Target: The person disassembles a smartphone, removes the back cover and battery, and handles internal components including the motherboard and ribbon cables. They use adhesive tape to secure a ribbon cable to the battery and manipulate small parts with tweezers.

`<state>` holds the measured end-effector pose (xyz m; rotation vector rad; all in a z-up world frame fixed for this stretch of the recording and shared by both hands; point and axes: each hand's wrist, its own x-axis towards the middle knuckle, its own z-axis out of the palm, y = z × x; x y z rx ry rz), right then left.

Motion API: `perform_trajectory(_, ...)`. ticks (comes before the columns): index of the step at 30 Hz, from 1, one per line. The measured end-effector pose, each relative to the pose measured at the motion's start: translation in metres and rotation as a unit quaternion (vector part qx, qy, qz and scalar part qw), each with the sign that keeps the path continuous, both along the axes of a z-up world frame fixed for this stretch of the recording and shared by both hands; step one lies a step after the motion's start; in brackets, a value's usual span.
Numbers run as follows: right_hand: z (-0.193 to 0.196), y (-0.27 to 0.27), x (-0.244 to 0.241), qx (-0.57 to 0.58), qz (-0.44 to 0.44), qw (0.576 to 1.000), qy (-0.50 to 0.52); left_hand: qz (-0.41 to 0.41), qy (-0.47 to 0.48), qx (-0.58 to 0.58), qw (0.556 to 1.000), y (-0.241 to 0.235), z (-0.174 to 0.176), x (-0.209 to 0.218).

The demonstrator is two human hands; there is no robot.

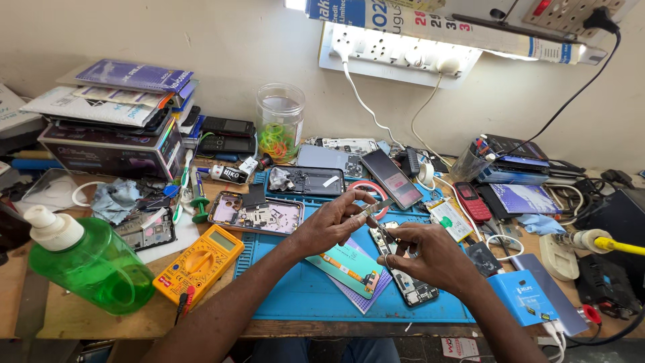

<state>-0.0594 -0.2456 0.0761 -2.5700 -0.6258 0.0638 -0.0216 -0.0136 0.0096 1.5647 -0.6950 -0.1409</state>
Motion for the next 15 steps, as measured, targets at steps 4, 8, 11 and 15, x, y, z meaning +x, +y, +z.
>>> perform_trajectory(4, -0.0005, -0.0009, 0.0023, 0.0, 0.009, 1.0, 0.0, 0.001, -0.017, 0.016, 1.0, -0.0003, 0.0034, -0.0037)
perform_trajectory(8, -0.0008, 0.0005, 0.0028, -0.016, 0.0, 1.0, 0.01, 0.021, -0.033, 0.063, 0.997, -0.0015, 0.0024, -0.004)
perform_trajectory(11, -0.0009, 0.0006, 0.0025, -0.024, 0.002, 1.0, 0.008, 0.006, -0.07, 0.038, 0.997, -0.0023, 0.0, -0.0038)
perform_trajectory(15, -0.002, -0.0002, 0.0029, -0.026, 0.006, 1.0, 0.005, 0.009, -0.052, 0.055, 0.997, -0.0014, -0.0001, -0.0031)
